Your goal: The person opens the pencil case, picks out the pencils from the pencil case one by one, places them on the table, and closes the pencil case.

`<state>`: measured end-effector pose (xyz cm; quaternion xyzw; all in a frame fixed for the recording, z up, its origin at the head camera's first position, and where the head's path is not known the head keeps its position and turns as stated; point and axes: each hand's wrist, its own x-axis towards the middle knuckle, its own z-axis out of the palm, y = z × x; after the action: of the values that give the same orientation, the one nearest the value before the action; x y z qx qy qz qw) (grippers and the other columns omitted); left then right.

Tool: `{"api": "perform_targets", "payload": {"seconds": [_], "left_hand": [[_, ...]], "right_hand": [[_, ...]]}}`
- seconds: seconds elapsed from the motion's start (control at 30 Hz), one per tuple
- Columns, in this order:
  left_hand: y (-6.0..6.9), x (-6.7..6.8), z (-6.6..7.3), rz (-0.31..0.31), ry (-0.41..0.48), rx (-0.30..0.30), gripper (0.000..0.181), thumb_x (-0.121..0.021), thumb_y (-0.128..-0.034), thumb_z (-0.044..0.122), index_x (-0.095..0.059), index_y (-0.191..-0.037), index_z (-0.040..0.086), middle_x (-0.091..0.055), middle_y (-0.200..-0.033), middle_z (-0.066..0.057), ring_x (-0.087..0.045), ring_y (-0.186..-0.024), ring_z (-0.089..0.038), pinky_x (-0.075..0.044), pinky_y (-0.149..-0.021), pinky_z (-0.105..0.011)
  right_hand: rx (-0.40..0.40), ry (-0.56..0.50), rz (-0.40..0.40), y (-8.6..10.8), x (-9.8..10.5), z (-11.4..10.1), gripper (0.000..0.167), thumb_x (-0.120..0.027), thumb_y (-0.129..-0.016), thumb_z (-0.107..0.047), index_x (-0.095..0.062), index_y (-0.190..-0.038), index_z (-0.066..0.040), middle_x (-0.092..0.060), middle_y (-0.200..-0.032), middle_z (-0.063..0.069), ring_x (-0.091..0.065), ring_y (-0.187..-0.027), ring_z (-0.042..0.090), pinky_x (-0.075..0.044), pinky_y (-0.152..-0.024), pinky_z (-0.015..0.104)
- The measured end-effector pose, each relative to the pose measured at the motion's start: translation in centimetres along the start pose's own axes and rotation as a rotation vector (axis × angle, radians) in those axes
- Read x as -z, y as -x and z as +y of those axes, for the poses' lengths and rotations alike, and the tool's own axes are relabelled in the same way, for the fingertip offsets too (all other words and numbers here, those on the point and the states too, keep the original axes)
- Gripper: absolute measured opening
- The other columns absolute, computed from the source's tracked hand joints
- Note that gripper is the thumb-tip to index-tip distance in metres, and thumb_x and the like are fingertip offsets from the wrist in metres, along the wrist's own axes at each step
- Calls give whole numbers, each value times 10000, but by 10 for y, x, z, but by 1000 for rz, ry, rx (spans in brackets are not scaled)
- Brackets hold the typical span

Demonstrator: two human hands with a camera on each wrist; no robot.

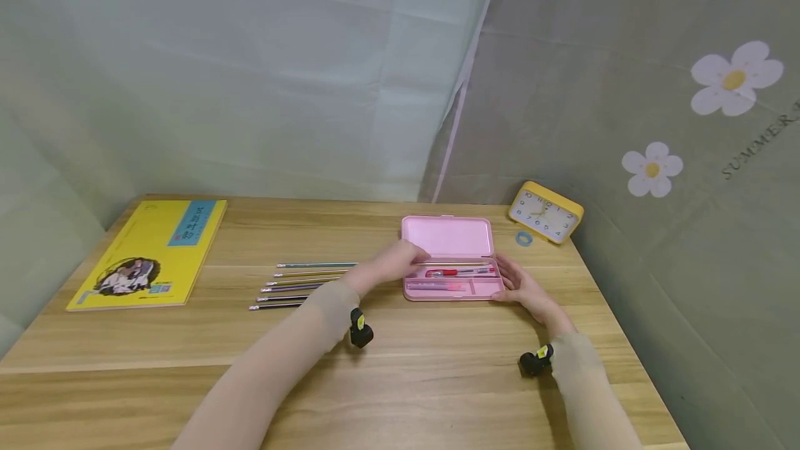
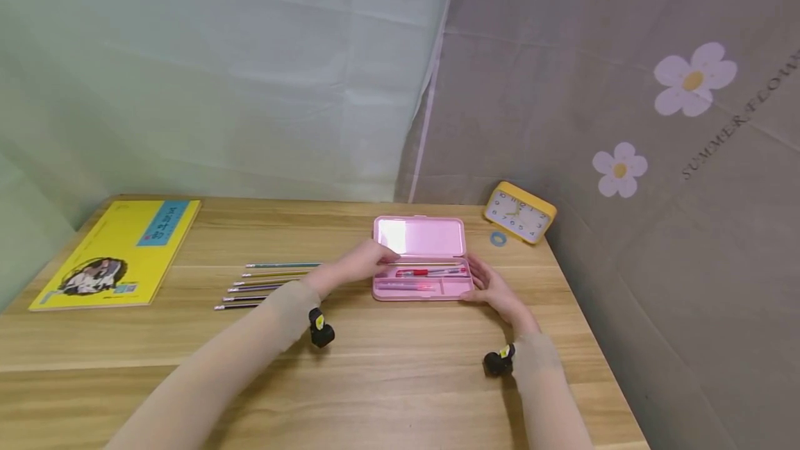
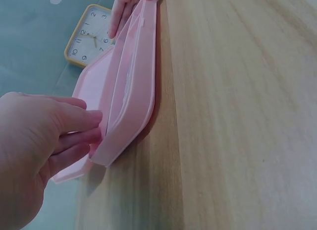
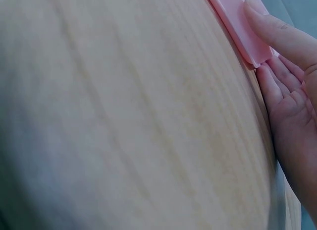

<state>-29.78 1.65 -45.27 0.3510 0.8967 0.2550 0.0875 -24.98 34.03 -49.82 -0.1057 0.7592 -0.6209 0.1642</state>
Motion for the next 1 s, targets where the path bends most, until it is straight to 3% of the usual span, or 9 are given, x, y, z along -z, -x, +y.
{"api": "perform_targets", "payload": {"seconds": [0.17,0.4,0.53,0.67,0.77,1.0], "left_hand": [[-2,0,3,-22,-70,8,241,-614,-947,59,-707,-1168,37,-718,-1152,-95,-660,-1119,-227,-516,-996,-356],[-3,1,10,-37,-89,41,234,-603,-956,63,-714,-1162,48,-719,-1146,-85,-658,-1115,-218,-508,-1009,-352],[-5,-2,10,-23,-116,34,249,-580,-957,29,-709,-1170,49,-716,-1143,-92,-654,-1109,-224,-503,-1013,-359],[-5,-3,10,3,-132,15,228,-579,-947,8,-725,-1119,33,-731,-1054,-94,-670,-1006,-221,-522,-972,-365],[-3,-3,11,22,-136,31,215,-587,-939,5,-731,-1098,24,-735,-1037,-96,-676,-990,-226,-527,-961,-368],[-3,-6,12,48,-144,70,231,-622,-928,30,-716,-1138,28,-716,-1151,-102,-658,-1119,-250,-514,-997,-356]], "right_hand": [[1,9,1,-1,1,1,945,-707,-842,17,-92,-1559,-15,-111,-1624,218,-97,-1503,368,-330,-1020,40],[-3,22,5,-1,1,3,946,-710,-845,8,-91,-1560,-18,-116,-1626,212,-101,-1506,363,-323,-1033,49],[-1,22,3,-1,1,3,945,-709,-847,5,-89,-1559,-16,-115,-1626,211,-99,-1506,363,-322,-1037,50],[-2,21,0,-2,0,2,944,-707,-848,7,-88,-1560,-18,-111,-1627,211,-97,-1505,367,-321,-1047,60],[-4,27,-2,-3,-1,2,951,-716,-846,-7,-89,-1562,-25,-110,-1627,212,-101,-1503,377,-322,-1059,78],[7,6,5,-2,0,5,981,-720,-818,27,-73,-1555,2,-88,-1620,238,-105,-1491,402,-341,-1016,53]]}}
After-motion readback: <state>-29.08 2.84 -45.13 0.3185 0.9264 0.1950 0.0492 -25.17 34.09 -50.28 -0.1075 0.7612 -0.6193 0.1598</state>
